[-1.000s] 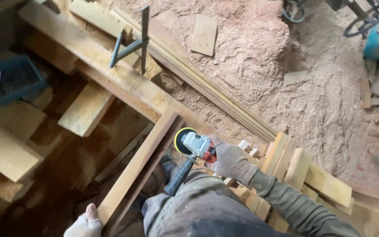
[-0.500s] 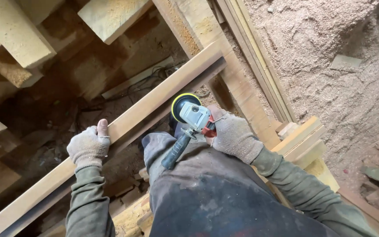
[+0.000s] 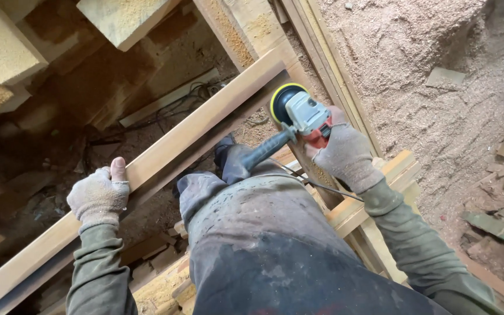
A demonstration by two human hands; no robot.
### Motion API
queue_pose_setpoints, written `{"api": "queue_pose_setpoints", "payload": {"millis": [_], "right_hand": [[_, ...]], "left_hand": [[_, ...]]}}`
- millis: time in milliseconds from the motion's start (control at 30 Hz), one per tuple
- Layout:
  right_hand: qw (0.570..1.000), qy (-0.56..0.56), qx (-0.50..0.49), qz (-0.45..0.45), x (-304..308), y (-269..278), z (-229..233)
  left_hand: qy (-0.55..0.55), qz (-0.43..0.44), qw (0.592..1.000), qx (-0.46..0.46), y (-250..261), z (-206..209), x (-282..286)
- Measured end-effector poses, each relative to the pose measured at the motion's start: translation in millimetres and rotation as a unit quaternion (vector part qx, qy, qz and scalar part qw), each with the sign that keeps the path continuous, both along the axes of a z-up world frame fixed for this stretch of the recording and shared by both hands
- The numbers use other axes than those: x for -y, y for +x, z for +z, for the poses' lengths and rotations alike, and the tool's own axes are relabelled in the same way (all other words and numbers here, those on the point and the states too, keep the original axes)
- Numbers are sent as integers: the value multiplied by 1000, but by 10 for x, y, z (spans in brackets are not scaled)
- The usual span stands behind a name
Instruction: Sanding a long wooden plank using a handheld angle grinder with a sanding disc attachment.
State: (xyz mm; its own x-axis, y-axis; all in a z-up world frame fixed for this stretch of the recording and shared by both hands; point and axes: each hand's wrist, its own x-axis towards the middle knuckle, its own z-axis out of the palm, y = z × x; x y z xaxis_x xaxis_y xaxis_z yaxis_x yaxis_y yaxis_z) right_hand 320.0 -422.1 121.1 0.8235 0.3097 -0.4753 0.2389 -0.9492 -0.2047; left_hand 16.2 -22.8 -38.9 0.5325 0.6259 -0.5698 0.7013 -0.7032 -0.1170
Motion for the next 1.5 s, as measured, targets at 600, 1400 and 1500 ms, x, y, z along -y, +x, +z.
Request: {"api": "queue_pose_setpoints", "payload": {"millis": [600,1400,1500], "right_hand": [[996,-66,9,67,-402,-340,3],[986,-96,-138,-17,-1199,-795,385],[985,-76,-144,-53,-991,-717,233]], "left_hand": [[7,-10,999,40,-41,-29,19],[-107,37,994,4,188,452,-16],[-107,38,994,4,187,431,-18]]}}
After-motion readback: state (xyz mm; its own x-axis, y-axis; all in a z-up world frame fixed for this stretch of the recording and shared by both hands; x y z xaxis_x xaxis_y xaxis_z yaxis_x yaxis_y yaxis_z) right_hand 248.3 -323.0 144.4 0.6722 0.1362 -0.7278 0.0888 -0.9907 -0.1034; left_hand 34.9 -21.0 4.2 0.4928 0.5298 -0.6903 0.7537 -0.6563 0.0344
